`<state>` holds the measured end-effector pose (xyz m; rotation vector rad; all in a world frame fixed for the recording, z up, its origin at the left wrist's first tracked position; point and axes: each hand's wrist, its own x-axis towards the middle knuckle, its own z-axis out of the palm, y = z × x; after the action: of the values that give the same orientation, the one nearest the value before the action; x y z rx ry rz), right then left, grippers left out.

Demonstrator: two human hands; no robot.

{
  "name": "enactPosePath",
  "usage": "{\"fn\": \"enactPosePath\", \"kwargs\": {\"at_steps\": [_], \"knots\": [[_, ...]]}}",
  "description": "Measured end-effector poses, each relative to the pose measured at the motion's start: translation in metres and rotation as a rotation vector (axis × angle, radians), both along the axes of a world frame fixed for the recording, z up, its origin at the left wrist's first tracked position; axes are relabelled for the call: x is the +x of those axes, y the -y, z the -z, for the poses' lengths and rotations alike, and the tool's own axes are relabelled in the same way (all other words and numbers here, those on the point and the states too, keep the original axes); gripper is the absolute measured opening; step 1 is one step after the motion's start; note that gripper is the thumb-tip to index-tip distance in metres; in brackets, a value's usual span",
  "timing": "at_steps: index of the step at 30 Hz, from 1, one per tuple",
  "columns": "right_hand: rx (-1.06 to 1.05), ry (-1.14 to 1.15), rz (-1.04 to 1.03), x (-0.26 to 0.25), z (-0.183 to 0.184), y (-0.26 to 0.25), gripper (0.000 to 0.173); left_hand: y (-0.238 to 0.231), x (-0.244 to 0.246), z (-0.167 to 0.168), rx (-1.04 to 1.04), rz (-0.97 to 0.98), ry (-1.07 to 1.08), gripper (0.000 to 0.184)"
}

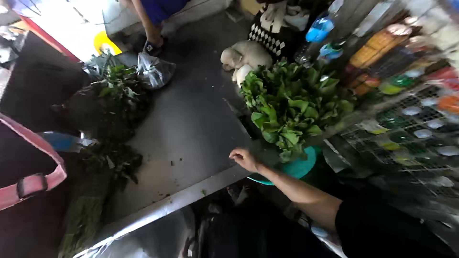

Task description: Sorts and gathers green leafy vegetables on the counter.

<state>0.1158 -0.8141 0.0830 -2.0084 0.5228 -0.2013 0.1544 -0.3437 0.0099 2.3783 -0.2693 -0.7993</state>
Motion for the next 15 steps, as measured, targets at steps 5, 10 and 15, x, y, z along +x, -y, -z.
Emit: {"fn": "enactPosePath", "kwargs": {"at_steps": [5,10,15], "knots": [[0.093,0.047,0.282,0.000,0.012,0.015,0.021,0.075,0.090,-0.073,-0.019,0.092,-0.123,0.030],[0.079,-0.142,0.355,-0.016,0.029,-0.011,0.024,0.160,0.166,-0.127,-0.319,0.289,-0.122,0.052],[0.009,-0.301,0.426,-0.002,0.021,-0.032,0.030,0.219,0.239,-0.138,-0.383,0.546,-0.047,0.048]]}}
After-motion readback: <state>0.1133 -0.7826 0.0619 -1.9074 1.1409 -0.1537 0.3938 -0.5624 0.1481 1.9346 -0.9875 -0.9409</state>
